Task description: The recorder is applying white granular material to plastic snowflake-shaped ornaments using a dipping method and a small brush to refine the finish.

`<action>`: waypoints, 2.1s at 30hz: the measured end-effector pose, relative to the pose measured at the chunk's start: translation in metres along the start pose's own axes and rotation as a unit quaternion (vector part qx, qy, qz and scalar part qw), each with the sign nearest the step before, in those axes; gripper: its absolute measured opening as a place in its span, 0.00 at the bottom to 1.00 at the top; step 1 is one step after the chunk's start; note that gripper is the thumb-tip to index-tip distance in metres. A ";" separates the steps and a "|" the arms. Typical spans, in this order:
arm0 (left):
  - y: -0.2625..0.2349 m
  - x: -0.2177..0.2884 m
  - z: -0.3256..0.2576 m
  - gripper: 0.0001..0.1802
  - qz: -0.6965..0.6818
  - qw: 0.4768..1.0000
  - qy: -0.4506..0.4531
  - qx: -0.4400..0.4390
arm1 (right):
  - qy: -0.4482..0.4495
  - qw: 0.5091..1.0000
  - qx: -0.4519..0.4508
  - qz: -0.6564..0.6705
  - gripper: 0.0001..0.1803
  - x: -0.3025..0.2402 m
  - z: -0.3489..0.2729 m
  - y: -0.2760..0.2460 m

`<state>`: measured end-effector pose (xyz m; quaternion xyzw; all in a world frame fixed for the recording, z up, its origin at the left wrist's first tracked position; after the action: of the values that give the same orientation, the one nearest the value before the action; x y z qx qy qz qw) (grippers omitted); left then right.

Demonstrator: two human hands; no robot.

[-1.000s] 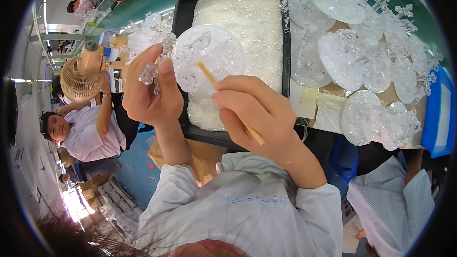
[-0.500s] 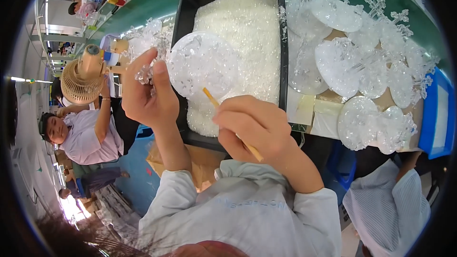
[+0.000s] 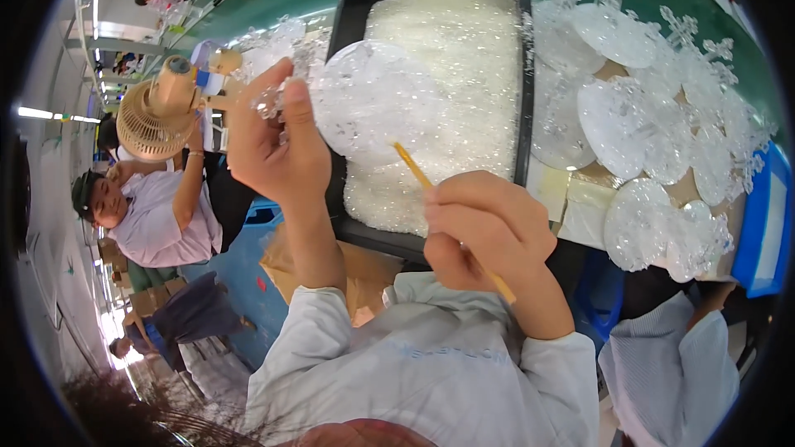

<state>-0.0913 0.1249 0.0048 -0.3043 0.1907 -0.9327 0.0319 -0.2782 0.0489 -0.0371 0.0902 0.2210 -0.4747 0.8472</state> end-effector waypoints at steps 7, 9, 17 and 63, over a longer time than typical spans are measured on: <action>-0.009 0.000 0.002 0.09 0.033 0.999 -0.034 -0.014 | -0.020 0.999 0.010 0.044 0.07 -0.004 -0.002 0.005; -0.017 0.003 -0.001 0.12 0.081 0.997 -0.003 -0.008 | -0.014 0.998 -0.046 0.051 0.10 -0.004 -0.010 0.005; 0.003 0.014 -0.006 0.16 -0.062 0.997 0.049 -0.019 | -0.033 0.994 -0.097 -0.038 0.07 -0.013 -0.010 0.000; 0.020 -0.015 -0.001 0.08 -0.082 0.994 0.057 0.038 | -0.008 1.000 0.005 0.017 0.06 0.002 -0.014 0.008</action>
<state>-0.0811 0.1097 -0.0113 -0.2640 0.1312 -0.9545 -0.0442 -0.2750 0.0566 -0.0504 0.0944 0.2100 -0.4622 0.8564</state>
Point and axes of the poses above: each hand's wrist, its own z-axis towards the middle knuckle, its own y-axis out of the palm, x = y × z, the point moved 3 cm from there along z, towards the middle knuckle, and after that the axes turned 11 degrees about -y, right-handed, at the moved point
